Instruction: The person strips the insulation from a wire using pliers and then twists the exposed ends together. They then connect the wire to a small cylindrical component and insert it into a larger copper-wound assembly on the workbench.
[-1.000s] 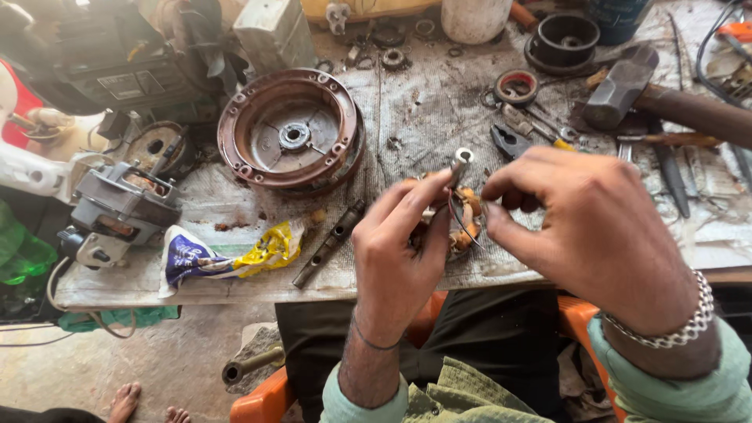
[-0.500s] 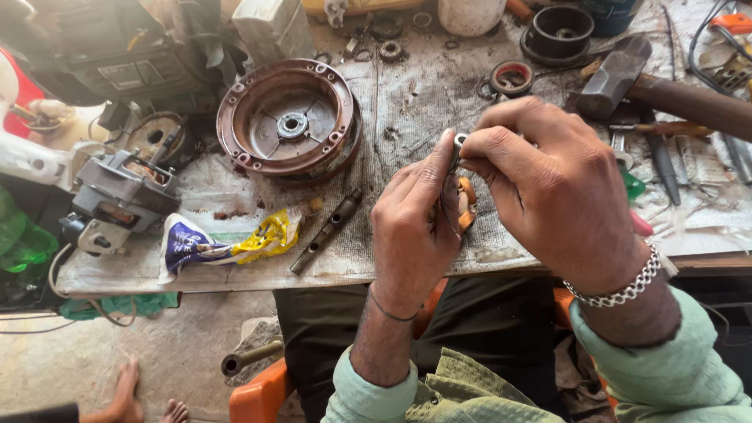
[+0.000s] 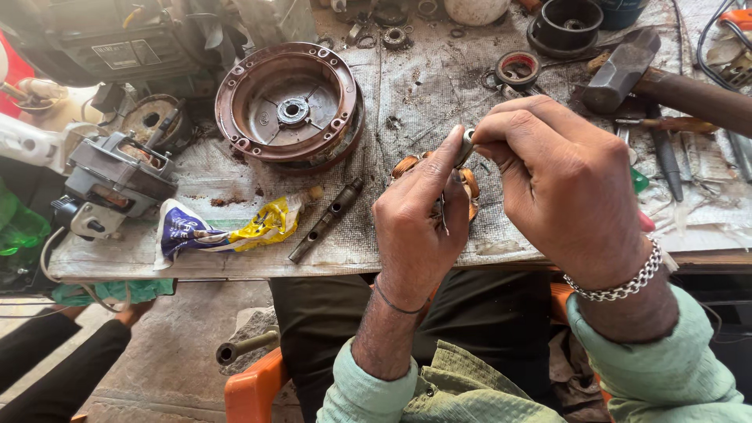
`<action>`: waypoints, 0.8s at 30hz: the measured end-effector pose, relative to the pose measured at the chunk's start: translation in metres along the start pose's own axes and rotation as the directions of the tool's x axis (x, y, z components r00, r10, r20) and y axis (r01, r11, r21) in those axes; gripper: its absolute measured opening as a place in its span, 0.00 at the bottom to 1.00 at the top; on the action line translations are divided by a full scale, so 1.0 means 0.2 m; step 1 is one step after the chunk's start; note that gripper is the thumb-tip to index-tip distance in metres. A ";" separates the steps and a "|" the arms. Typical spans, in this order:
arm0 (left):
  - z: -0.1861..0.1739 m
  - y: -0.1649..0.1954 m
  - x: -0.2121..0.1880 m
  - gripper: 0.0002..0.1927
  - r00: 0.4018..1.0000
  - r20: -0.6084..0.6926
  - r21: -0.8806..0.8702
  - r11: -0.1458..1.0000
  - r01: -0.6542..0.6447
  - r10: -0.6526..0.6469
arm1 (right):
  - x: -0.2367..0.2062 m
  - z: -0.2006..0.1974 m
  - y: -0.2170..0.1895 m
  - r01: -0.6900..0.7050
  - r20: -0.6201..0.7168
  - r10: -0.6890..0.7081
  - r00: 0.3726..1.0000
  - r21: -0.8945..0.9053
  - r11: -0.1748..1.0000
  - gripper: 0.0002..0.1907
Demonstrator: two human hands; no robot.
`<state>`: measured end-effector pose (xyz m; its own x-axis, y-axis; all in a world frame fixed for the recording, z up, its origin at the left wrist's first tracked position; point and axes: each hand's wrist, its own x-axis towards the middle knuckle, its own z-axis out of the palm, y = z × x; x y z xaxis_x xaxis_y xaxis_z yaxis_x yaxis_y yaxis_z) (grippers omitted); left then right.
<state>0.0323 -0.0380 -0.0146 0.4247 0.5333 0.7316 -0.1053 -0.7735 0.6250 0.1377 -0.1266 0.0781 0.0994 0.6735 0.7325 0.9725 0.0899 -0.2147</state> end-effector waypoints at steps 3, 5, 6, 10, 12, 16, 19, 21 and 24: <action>0.00 0.00 0.00 0.22 1.000 -0.005 -0.005 1.000 0.001 -0.001 | 0.00 0.00 0.01 -0.008 0.028 0.008 1.000 0.033 0.999 0.08; 0.00 0.00 0.00 0.20 1.000 -0.006 -0.029 0.999 0.022 -0.022 | -0.01 0.00 0.02 -0.013 0.048 0.011 0.999 0.043 0.999 0.09; 0.00 0.01 0.00 0.20 0.999 -0.006 -0.037 0.999 0.031 -0.032 | -0.01 0.00 0.02 -0.013 0.056 0.011 0.998 0.041 0.999 0.10; 0.00 0.02 -0.01 0.19 0.998 -0.012 -0.049 0.997 0.054 -0.055 | -0.03 -0.01 0.06 -0.061 0.110 0.053 0.992 0.069 0.996 0.08; 0.00 0.03 -0.01 0.19 0.998 -0.015 -0.041 0.998 0.052 -0.053 | -0.04 -0.01 0.08 -0.073 0.132 0.062 0.989 0.076 0.994 0.07; 0.01 0.03 -0.01 0.19 0.999 -0.030 -0.004 1.000 0.020 -0.020 | -0.05 -0.01 0.09 -0.140 0.162 0.123 0.979 0.097 0.985 0.05; 0.02 0.03 -0.01 0.18 0.998 -0.049 -0.001 0.999 0.032 -0.032 | -0.05 -0.01 0.08 -0.152 0.144 0.138 0.980 0.089 0.984 0.04; 0.02 0.03 -0.01 0.17 0.997 -0.064 0.002 0.999 0.032 -0.031 | -0.05 -0.02 0.07 -0.183 0.141 0.166 0.976 0.118 0.976 0.05; 0.03 0.04 -0.01 0.18 0.998 -0.066 0.022 1.000 0.003 -0.002 | -0.05 -0.03 0.08 -0.223 0.154 0.196 0.968 0.185 0.957 0.06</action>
<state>0.0353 -0.0469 -0.0131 0.3648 0.5559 0.7469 -0.0841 -0.7792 0.6210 0.1528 -0.1362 0.0725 0.2546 0.7829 0.5677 0.8696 0.0714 -0.4885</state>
